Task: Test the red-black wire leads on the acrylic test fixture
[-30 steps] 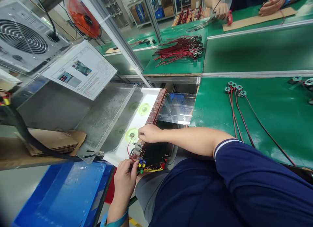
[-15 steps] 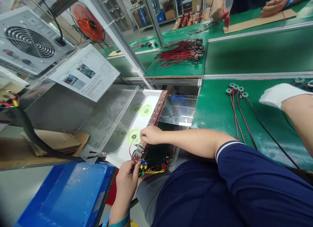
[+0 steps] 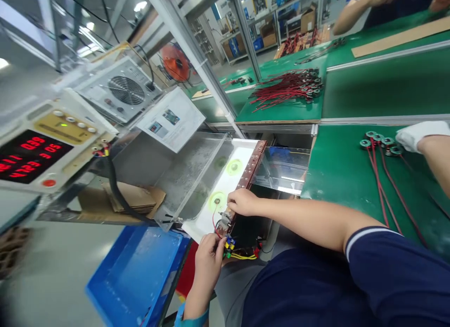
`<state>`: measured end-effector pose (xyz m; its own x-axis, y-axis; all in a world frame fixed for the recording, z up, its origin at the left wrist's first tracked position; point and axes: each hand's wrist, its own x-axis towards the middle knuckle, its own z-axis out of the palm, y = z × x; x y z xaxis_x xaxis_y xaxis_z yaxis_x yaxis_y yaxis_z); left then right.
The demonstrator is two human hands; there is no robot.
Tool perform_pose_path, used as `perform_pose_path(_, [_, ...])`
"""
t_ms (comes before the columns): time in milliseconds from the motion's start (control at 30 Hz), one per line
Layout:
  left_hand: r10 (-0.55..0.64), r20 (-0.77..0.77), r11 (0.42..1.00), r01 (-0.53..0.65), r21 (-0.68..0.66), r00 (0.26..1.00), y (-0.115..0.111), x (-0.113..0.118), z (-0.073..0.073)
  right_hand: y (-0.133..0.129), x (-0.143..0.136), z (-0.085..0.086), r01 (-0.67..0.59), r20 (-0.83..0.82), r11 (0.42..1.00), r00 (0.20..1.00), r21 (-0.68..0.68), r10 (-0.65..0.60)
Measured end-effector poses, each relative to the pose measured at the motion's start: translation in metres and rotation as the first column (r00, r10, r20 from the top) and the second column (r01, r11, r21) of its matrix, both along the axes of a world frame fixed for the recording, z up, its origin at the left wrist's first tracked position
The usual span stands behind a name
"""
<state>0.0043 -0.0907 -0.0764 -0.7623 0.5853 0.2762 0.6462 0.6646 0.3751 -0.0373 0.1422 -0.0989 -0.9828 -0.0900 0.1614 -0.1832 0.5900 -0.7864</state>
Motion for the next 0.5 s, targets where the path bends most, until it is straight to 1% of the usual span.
perform_pose_path(233, [0.024, -0.008, 1.000, -0.024, 0.006, 1.000, 0.006, 0.001, -0.001, 0.000, 0.002, 0.000, -0.015, -0.009, 1.000, 1.000, -0.019, 0.015])
perform_pose_path(300, [0.053, 0.008, 0.999, -0.053, 0.012, 0.999, 0.002, 0.002, -0.002, 0.000, 0.000, -0.001, -0.022, -0.009, 1.000, 1.000, -0.019, 0.022])
perform_pose_path(367, [0.065, 0.059, 0.998, -0.067, 0.020, 0.996, -0.005, 0.004, -0.004, 0.000, -0.002, 0.000, -0.010, -0.010, 1.000, 1.000, -0.002, 0.010])
perform_pose_path(433, [0.062, 0.121, 0.997, -0.068, 0.047, 0.991, -0.010, 0.003, -0.010, -0.001, 0.001, 0.004, 0.010, 0.000, 0.999, 1.000, 0.043, -0.010])
perform_pose_path(467, [0.049, 0.151, 0.996, -0.059, 0.067, 0.987, -0.008, 0.000, -0.016, -0.002, 0.003, 0.007, 0.014, 0.008, 0.997, 1.000, 0.071, -0.015])
perform_pose_path(500, [0.084, 0.157, 0.989, -0.101, 0.107, 0.984, -0.001, -0.006, -0.024, -0.004, 0.005, 0.010, 0.007, 0.016, 0.995, 1.000, 0.099, -0.008])
